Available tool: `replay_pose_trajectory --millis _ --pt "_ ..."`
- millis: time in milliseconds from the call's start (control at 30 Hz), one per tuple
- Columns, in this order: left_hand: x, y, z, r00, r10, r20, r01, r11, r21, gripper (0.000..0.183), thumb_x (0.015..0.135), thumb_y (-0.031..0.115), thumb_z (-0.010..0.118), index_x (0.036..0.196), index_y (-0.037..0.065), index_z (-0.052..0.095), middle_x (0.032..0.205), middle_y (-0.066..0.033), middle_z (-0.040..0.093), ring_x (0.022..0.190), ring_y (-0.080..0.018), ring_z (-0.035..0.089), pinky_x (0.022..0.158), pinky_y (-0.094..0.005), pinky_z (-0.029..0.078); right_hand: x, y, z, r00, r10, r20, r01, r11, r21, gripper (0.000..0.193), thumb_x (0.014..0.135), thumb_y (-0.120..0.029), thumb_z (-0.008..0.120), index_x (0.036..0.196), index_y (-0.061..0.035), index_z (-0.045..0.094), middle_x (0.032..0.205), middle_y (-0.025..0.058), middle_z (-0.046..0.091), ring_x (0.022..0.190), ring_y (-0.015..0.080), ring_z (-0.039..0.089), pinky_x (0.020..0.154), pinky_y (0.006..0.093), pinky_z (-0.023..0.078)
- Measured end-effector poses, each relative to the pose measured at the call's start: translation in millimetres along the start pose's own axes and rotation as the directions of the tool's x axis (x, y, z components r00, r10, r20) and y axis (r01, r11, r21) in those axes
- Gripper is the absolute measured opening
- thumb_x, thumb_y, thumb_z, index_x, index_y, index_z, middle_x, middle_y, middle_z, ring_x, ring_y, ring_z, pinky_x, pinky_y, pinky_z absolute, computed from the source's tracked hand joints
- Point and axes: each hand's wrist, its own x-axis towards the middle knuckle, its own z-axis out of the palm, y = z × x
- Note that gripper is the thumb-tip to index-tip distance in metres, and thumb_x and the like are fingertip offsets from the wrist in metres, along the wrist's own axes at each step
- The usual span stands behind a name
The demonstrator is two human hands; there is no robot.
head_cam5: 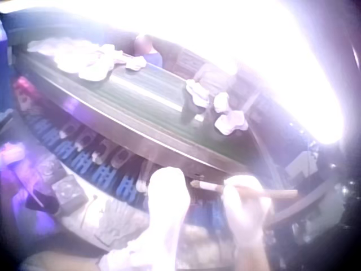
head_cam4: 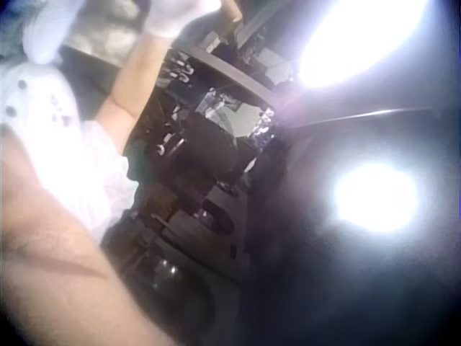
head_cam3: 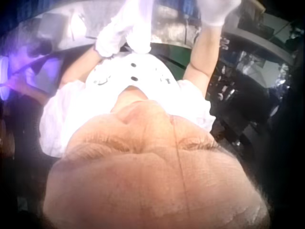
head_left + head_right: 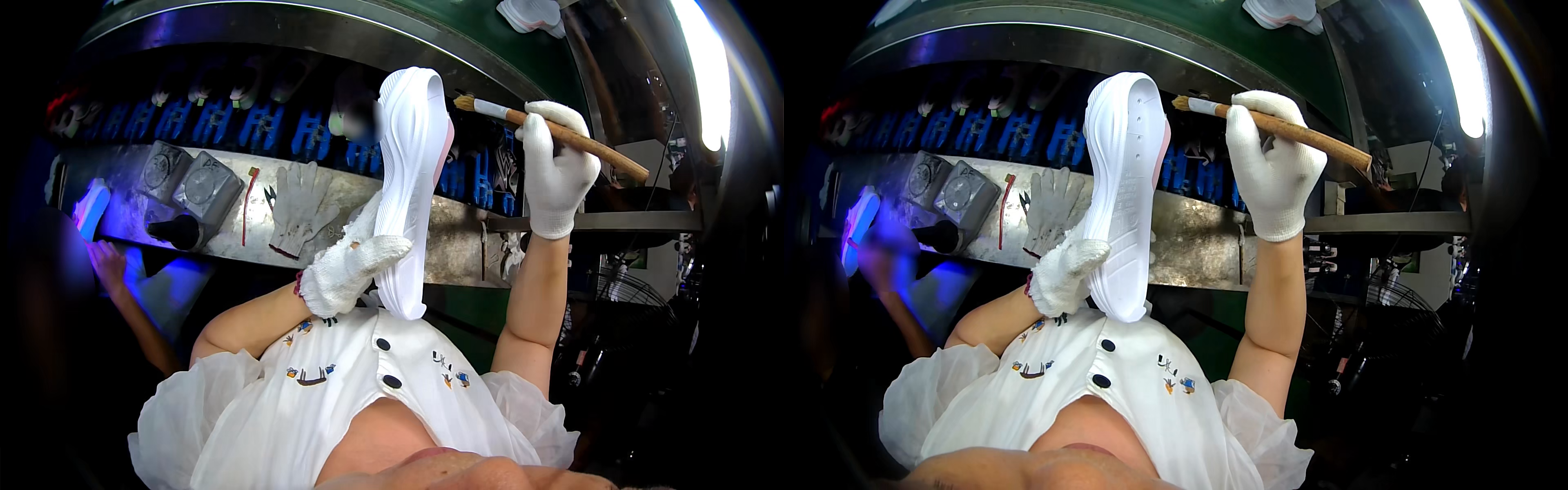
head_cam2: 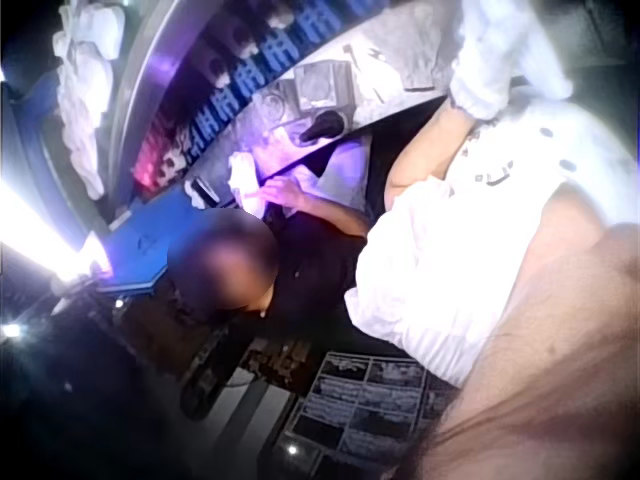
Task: The person repeatedly picks up white shoe soles from a conveyor belt, applies a substance with a brush to the sole surface, and places them back on the belt. The process is continuous and repetitive throughout the clip.
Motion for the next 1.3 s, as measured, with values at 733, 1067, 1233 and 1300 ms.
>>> replay_pose_trajectory --millis 733,1067,1233,1300 --pt "12.3 36.6 -8.9 0.750 0.029 0.660 0.548 0.532 -0.646 0.097 0.073 0.065 0.056 0.139 0.005 0.019 0.117 -0.0302 0.045 0.096 -0.0422 0.056 0.073 -0.0520 0.053 -34.0 1.8 8.8 0.977 0.161 -0.139 -0.059 0.834 0.549 0.034 0.095 -0.026 0.042 0.119 -0.0014 0.041 0.103 0.0172 0.062 0.079 0.0184 0.065 0.066 0.0235 0.050" --pt "10.2 38.7 -12.2 0.689 0.018 0.725 0.579 0.589 -0.564 0.087 0.071 0.071 0.053 0.135 0.015 0.034 0.102 -0.0283 0.045 0.082 -0.0376 0.055 0.059 -0.0419 0.053 -30.2 0.5 43.0 0.991 -0.031 -0.130 0.096 0.840 0.534 0.034 0.095 -0.021 0.045 0.122 -0.0020 0.041 0.113 0.0126 0.058 0.091 0.0165 0.063 0.082 0.0262 0.048" --pt "6.1 35.6 -16.4 0.664 0.054 0.746 0.616 0.527 -0.586 0.096 0.073 0.062 0.059 0.138 0.004 0.021 0.114 -0.0337 0.043 0.096 -0.0455 0.053 0.073 -0.0509 0.051 -36.8 -15.0 49.9 0.998 -0.029 -0.060 0.060 0.778 0.625 0.033 0.095 -0.021 0.045 0.121 -0.0007 0.041 0.110 0.0132 0.059 0.079 0.0142 0.063 0.073 0.0238 0.049" --pt "1.7 44.5 -16.7 0.731 0.063 0.680 0.513 0.606 -0.608 0.096 0.074 0.065 0.055 0.137 0.001 0.021 0.110 -0.0333 0.047 0.093 -0.0444 0.055 0.071 -0.0498 0.051 -42.0 -18.7 52.5 0.982 -0.030 -0.186 0.150 0.718 0.680 0.031 0.096 -0.019 0.041 0.121 -0.0007 0.039 0.109 0.0167 0.059 0.075 0.0153 0.063 0.072 0.0269 0.049"
